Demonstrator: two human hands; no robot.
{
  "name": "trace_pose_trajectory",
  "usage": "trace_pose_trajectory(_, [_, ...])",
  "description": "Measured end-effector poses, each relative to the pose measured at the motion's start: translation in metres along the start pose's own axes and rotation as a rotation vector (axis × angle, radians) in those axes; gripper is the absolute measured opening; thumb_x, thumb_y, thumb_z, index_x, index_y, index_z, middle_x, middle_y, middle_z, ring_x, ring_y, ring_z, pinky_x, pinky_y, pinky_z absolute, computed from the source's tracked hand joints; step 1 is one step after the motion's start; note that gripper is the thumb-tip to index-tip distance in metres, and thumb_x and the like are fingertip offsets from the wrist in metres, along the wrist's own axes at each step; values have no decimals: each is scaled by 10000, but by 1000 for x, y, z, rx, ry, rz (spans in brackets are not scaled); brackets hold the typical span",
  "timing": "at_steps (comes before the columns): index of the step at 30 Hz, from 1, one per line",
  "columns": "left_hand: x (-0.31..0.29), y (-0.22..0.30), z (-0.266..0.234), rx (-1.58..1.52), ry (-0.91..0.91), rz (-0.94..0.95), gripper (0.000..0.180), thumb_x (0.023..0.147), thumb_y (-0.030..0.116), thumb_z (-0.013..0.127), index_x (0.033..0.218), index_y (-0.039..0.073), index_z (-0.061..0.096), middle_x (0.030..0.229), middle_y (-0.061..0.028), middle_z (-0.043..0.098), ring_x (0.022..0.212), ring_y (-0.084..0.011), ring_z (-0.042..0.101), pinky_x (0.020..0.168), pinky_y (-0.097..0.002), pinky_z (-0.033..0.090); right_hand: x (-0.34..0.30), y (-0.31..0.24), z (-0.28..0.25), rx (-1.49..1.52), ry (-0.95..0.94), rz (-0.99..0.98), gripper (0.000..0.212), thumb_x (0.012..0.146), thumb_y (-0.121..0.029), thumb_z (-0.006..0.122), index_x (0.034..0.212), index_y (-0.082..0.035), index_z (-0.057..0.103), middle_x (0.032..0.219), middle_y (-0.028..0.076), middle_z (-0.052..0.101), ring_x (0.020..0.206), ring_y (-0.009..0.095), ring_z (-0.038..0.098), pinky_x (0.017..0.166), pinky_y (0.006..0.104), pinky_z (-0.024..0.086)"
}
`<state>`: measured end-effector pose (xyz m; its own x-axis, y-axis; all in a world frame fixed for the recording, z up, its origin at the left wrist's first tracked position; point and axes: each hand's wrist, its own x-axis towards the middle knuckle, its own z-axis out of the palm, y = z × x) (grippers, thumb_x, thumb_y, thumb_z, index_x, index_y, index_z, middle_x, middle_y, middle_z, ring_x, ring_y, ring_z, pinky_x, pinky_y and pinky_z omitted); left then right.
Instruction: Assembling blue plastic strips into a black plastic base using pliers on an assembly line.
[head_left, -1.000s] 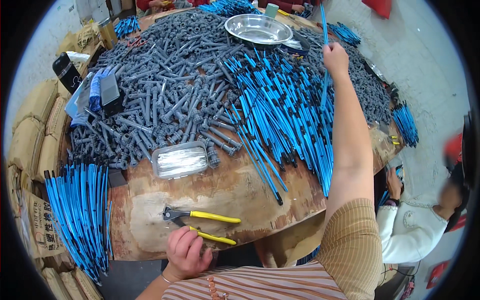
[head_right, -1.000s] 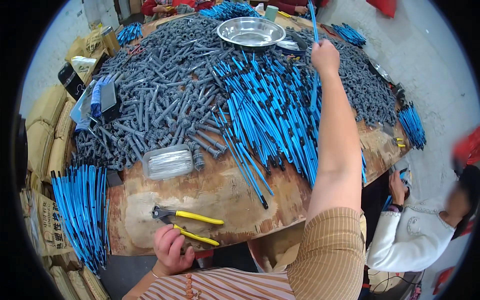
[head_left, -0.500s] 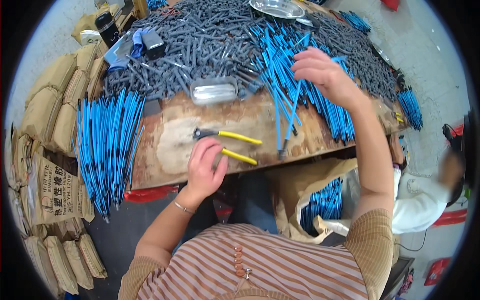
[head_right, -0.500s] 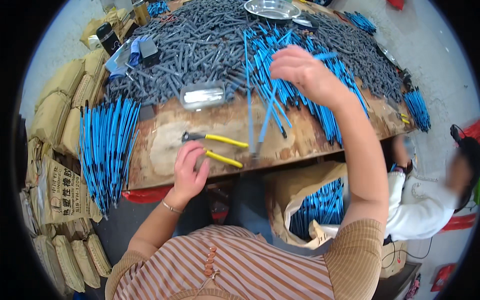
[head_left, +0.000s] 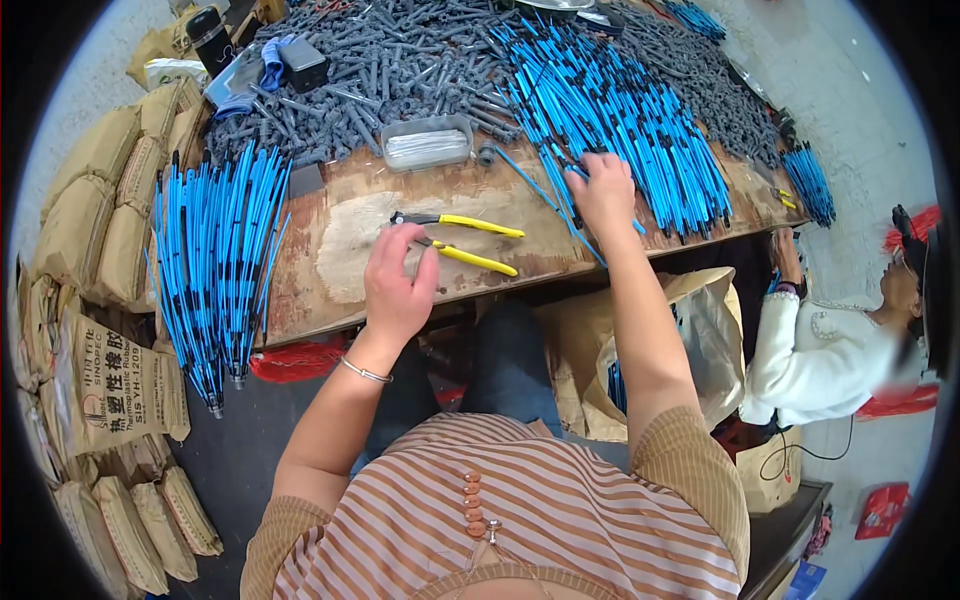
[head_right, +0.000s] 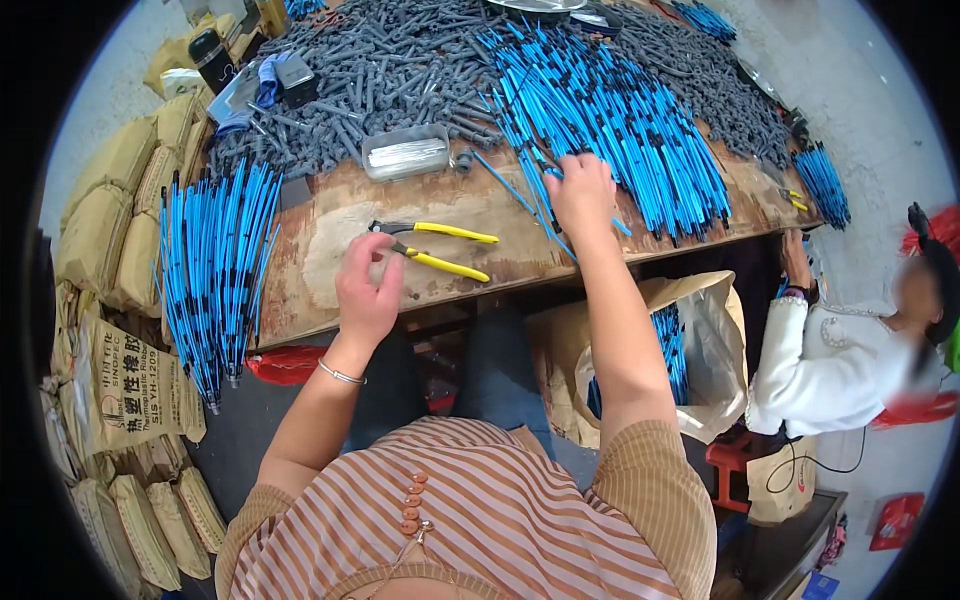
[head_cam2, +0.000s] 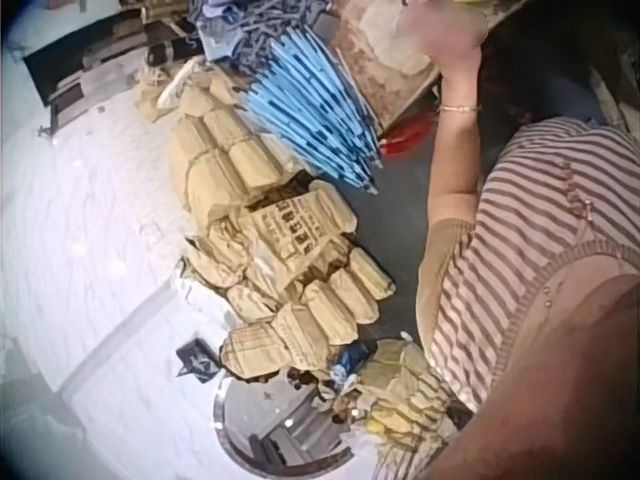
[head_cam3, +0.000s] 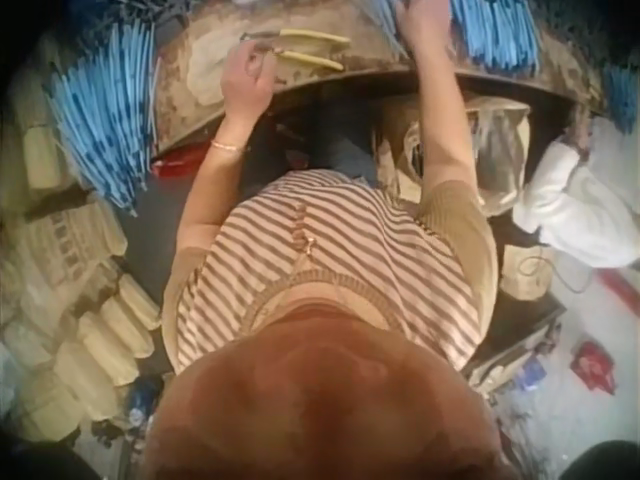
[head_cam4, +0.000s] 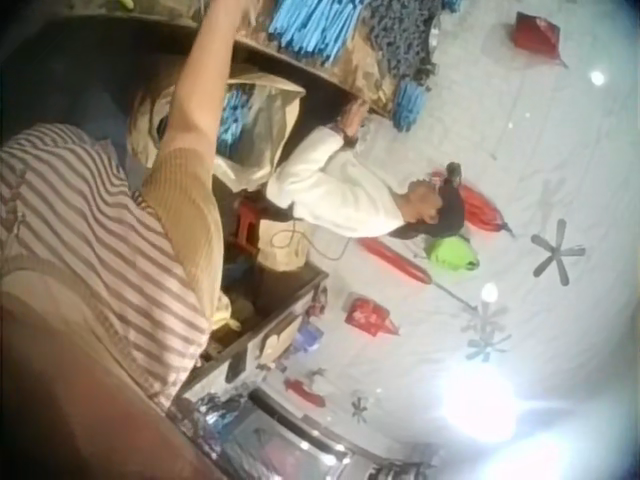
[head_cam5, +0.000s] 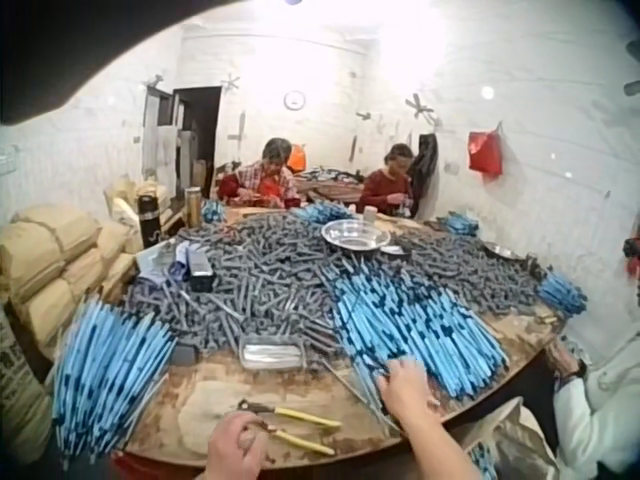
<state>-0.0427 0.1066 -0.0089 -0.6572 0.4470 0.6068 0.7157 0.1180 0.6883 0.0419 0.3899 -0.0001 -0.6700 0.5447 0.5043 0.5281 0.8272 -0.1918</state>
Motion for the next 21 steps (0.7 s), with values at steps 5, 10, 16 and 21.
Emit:
trace_pose_trajectory(5, [7, 6, 0, -87, 56, -50, 176, 807, 0, 549, 983, 6, 541, 919, -107, 590, 774, -192, 561, 693, -262, 450, 31, 6, 23, -58, -185, -27, 269, 784, -274, 606, 890, -28, 629, 849, 197, 634, 796, 371, 604, 716, 433, 488])
trace_pose_trajectory(10, [22, -9, 4, -691, 156, -514, 128, 877, 74, 520, 996, 28, 532, 913, -92, 601, 761, -183, 584, 679, -274, 475, 45, 13, -10, 247, 40, -43, 235, 821, -221, 587, 954, -32, 628, 837, 145, 648, 719, 305, 627, 646, 380, 497])
trace_pose_trajectory(16, [46, -14, 0, -1420, -90, -959, 126, 899, 142, 529, 980, 46, 517, 851, -98, 618, 718, -181, 604, 621, -267, 488, 8, -71, -117, 1097, -588, 56, 178, 840, -159, 600, 947, -17, 616, 727, 4, 601, 663, 58, 547, 570, 224, 451])
trace_pose_trajectory(21, [46, 19, 13, -1727, -175, -744, 141, 892, 151, 548, 989, 52, 522, 838, -107, 622, 674, -156, 600, 566, -242, 475, -33, -90, -80, 617, -517, -318, 252, 830, -226, 628, 946, -3, 617, 727, 60, 620, 642, 112, 569, 572, 281, 458])
